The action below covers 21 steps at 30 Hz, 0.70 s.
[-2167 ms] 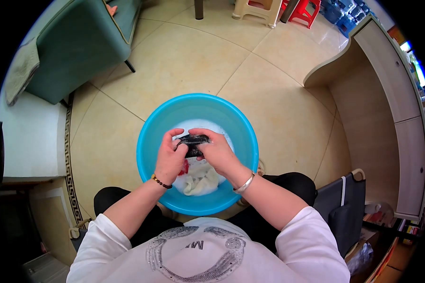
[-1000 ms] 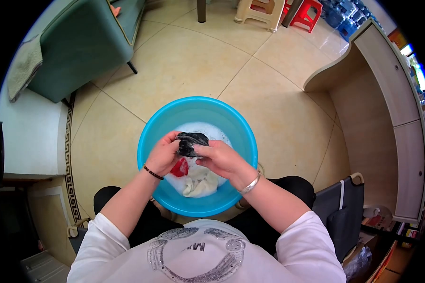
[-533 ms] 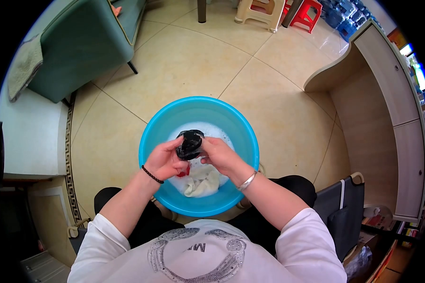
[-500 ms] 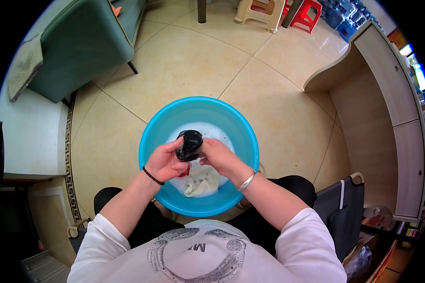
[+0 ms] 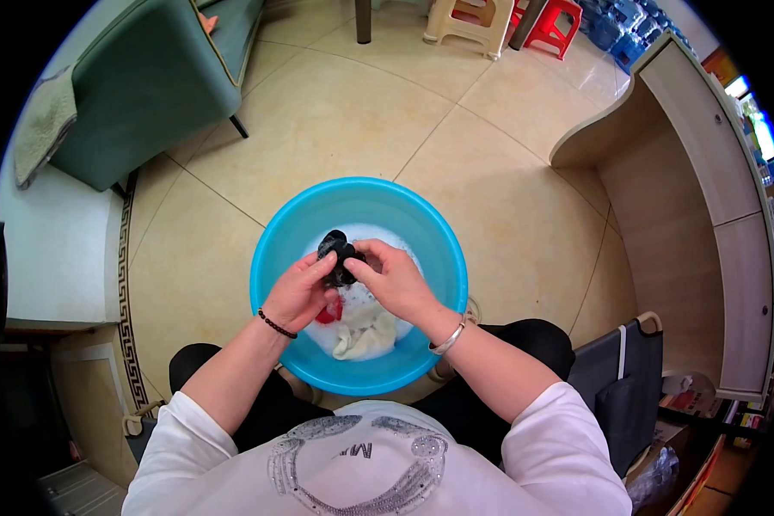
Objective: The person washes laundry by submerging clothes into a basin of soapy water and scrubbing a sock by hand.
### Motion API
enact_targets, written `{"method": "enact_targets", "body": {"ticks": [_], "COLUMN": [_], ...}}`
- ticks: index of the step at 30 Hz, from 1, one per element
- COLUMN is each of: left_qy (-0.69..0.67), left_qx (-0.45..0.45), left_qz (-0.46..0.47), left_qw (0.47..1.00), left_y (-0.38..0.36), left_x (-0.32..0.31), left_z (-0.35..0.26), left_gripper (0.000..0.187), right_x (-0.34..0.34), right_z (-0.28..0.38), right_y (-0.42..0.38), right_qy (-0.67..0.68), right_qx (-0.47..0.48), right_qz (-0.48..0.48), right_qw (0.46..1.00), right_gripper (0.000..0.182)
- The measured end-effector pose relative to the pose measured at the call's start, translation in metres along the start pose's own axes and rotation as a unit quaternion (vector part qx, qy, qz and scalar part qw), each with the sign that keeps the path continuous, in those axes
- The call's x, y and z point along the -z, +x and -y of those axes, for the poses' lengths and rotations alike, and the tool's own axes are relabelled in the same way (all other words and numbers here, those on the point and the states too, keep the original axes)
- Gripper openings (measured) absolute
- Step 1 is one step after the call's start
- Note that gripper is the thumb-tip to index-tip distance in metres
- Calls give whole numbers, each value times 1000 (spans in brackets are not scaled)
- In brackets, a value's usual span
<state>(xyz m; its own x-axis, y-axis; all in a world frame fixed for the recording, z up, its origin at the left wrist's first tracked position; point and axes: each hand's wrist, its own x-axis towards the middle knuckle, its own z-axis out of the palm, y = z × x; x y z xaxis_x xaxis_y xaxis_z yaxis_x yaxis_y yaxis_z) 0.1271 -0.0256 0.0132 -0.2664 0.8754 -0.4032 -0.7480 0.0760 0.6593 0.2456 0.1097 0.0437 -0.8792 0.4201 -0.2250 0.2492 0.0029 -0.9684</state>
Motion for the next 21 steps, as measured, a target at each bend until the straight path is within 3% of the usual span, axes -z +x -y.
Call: {"method": "enact_targets", "body": {"ticks": [3,12,15,17,18,21], "left_qy": [-38,-163,-135,4,4,63], "left_qx": [-25,-43,-68,-102,-101,-146], "left_qz": [-41,-45,-23,-76,-76,-81], "left_qw": [998,985,988,992,992,984], "left_y": [4,-1,3,-2,-3,-4], "left_x": [1,-3,7,0,-7,-22], "left_z": [3,-4,-5,-12,-13,-4], "left_gripper": [19,26,24,22,22,19], "right_x": [3,16,19,21,19,14], "right_z": [-10,-16,-15,-5,0,1], "right_y": [6,12,12,10,10,10], "right_qy": [-8,209,219,188,188,99], "right_qx": [43,-80,-75,-129,-130,-108], "right_qz": [10,8,12,-41,-42,-33], "right_qw": [999,975,973,973,973,989], "right_gripper": [21,12,14,16,16,20]}}
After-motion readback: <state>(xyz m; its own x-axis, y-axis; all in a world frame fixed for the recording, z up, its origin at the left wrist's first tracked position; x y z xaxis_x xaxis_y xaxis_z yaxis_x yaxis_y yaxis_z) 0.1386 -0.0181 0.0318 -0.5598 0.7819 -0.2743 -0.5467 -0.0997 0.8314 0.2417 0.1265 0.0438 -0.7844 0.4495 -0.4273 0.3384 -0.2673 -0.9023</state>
